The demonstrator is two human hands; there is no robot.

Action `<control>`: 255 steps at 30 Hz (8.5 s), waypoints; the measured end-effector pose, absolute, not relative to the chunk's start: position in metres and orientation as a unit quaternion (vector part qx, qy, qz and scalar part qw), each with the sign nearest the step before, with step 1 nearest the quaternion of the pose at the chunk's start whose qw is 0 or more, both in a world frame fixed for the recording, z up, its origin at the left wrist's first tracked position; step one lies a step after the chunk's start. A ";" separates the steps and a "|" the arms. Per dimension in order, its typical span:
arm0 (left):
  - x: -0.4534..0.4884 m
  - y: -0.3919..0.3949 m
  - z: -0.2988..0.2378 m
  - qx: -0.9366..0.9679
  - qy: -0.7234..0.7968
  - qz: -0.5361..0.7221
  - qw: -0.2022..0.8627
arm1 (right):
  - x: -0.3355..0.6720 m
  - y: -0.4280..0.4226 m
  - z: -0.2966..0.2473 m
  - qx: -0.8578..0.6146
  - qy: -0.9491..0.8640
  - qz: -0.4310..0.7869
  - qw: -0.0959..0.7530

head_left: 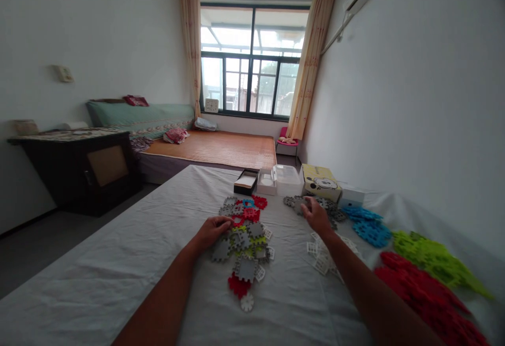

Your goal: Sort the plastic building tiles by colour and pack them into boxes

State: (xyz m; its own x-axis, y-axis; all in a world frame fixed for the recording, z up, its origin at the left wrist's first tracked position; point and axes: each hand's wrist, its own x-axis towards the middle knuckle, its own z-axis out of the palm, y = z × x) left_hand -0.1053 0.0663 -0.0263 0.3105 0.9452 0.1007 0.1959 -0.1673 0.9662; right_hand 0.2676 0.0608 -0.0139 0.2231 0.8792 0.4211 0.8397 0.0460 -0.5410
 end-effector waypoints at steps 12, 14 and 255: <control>-0.106 0.069 -0.030 0.661 0.431 0.387 0.477 | 0.184 0.018 -0.016 -0.552 -0.782 0.065 0.282; -0.107 0.068 -0.030 0.660 0.433 0.388 0.476 | 0.153 0.000 -0.023 -0.513 -0.819 0.088 0.243; -0.111 0.049 -0.037 0.765 0.538 0.313 0.164 | 0.231 0.020 -0.013 -0.584 -0.786 0.005 0.205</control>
